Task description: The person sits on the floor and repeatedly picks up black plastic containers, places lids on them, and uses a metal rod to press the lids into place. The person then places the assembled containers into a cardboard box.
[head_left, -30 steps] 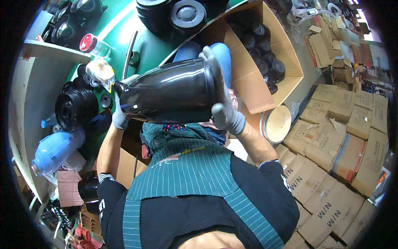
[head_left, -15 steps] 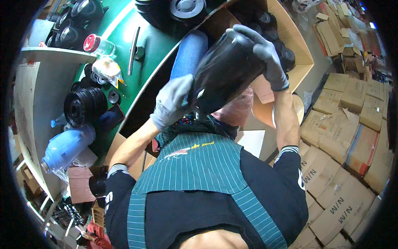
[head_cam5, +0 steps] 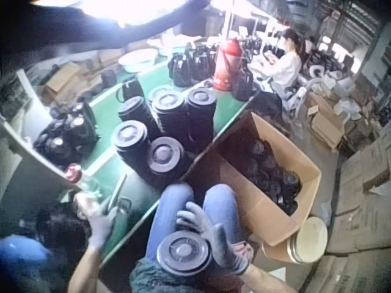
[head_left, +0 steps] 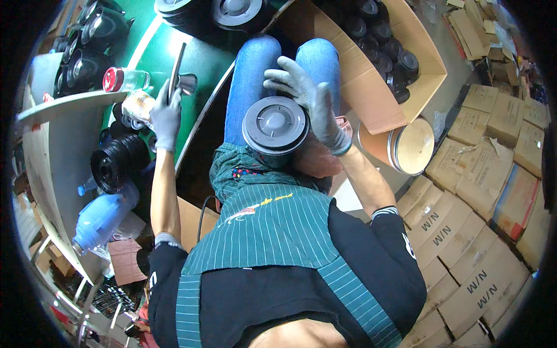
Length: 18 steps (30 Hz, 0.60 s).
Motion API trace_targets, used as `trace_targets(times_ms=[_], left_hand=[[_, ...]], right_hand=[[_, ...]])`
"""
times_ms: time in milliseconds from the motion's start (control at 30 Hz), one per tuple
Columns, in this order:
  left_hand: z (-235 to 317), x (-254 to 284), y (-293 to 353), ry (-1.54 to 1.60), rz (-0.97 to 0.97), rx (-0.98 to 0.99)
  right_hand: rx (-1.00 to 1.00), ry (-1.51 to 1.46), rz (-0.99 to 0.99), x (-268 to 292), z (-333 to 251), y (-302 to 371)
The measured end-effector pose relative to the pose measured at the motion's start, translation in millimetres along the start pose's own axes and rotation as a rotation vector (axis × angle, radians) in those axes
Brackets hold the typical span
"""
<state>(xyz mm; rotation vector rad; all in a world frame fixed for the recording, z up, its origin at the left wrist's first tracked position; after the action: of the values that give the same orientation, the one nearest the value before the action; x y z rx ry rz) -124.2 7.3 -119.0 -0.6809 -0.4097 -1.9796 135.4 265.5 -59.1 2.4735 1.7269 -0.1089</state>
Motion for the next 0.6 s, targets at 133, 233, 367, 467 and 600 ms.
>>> trace_targets(times_ms=[133,233,367,467,600], left_hand=[[138.9,-6.9,47.1,0.643,-0.319,0.043],[217.0,-34.1,61.0,0.348,-0.699,-0.210],[247.8,-54.3,81.9,0.021,-0.700,-0.394],[256.8,-56.8,106.4,-0.168,-0.527,-0.448],[304.9,-81.2,149.5,-0.106,-0.570,-0.555]], right_hand=[[-0.113,-0.177,0.113,8.8,-3.4,-0.3],[-0.114,-0.351,0.202,15.8,-8.9,-5.0],[-0.012,-0.644,0.047,30.1,0.0,-17.2],[-0.165,-0.580,-0.049,20.1,23.7,-43.6],[-0.088,-0.558,-0.379,-19.5,41.0,-84.2]])
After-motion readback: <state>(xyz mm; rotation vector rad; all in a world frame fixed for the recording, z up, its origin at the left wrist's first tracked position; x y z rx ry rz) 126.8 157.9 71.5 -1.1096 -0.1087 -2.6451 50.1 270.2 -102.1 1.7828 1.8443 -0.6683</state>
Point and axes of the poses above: each hand's wrist, its own y-axis away from the middle knuckle, its own x-axis out of the back of the hand, z = x × y, the point moved 7 cm from there along -y, towards the middle knuckle, and after that the axes turned 14 degrees about y, right-handed, at the moved point
